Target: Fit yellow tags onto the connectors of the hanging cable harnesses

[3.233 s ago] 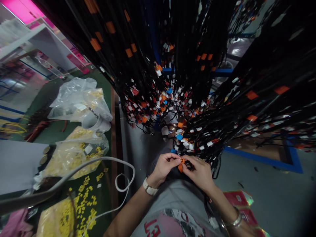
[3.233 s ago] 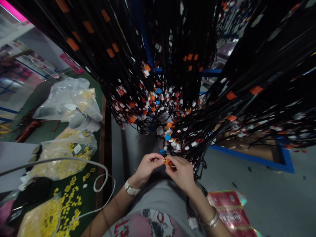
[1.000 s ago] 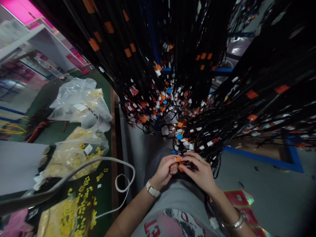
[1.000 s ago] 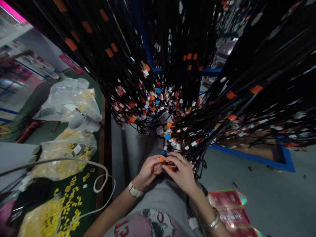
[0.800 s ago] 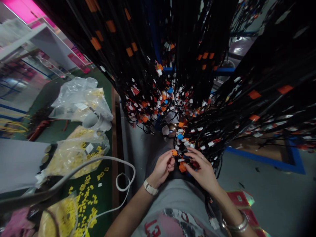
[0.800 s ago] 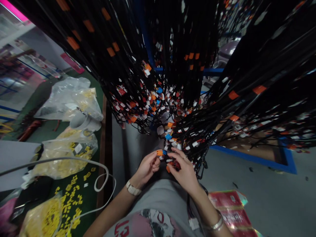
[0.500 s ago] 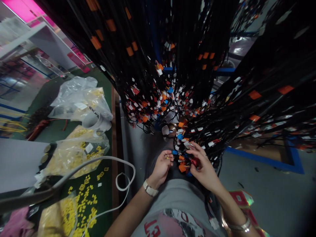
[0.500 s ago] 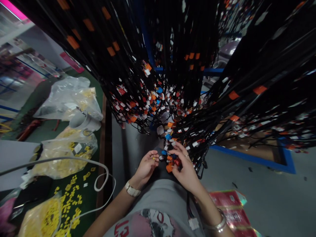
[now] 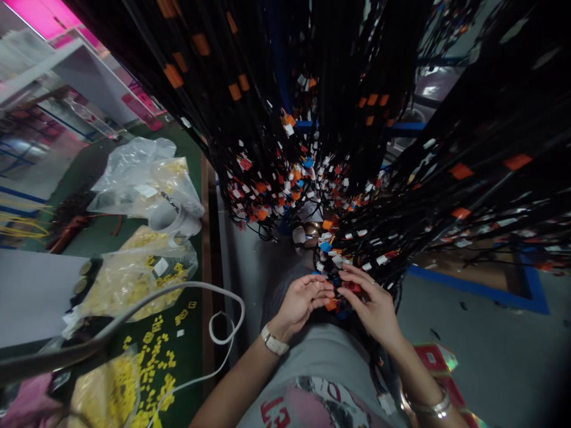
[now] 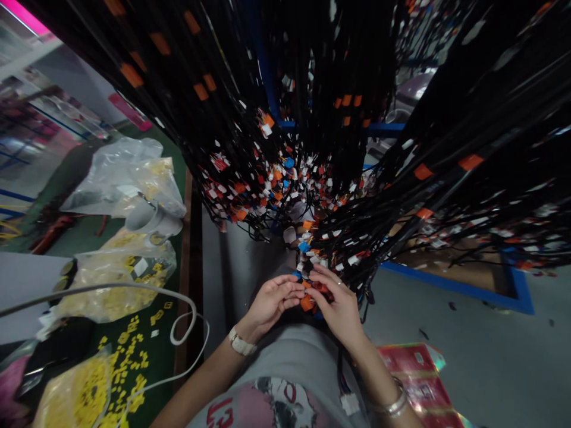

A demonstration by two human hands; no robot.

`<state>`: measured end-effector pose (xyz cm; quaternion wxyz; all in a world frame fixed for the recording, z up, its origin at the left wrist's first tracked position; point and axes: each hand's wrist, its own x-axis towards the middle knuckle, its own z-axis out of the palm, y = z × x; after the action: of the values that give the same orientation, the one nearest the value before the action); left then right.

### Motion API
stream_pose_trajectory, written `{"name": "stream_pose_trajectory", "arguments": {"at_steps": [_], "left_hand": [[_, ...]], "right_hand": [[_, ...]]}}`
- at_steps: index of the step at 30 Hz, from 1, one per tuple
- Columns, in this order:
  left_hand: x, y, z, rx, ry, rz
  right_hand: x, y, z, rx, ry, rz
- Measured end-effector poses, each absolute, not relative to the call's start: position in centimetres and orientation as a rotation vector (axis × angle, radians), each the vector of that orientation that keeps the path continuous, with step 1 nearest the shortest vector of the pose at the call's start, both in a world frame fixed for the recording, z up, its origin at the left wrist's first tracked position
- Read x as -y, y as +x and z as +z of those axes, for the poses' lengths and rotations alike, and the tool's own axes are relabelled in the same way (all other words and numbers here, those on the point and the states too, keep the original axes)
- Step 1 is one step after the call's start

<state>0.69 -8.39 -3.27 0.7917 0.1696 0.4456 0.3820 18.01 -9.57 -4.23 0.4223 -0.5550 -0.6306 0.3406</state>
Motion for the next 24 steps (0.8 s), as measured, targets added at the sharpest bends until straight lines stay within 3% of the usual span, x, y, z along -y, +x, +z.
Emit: {"name": "stream_pose_trajectory", "arguments": {"at_steps": [17,24], "left_hand": [[8.3,1.1,-3.2,-0.979,0.426,0.770],[8.2,1.4,-2.7,-0.927,0.433,0.755]], "right_hand": [[10.2,17.7,-3.3,1.757,-1.658,0.278],[11.0,18.0,-2.8,1.735,-1.558,0.335]]}}
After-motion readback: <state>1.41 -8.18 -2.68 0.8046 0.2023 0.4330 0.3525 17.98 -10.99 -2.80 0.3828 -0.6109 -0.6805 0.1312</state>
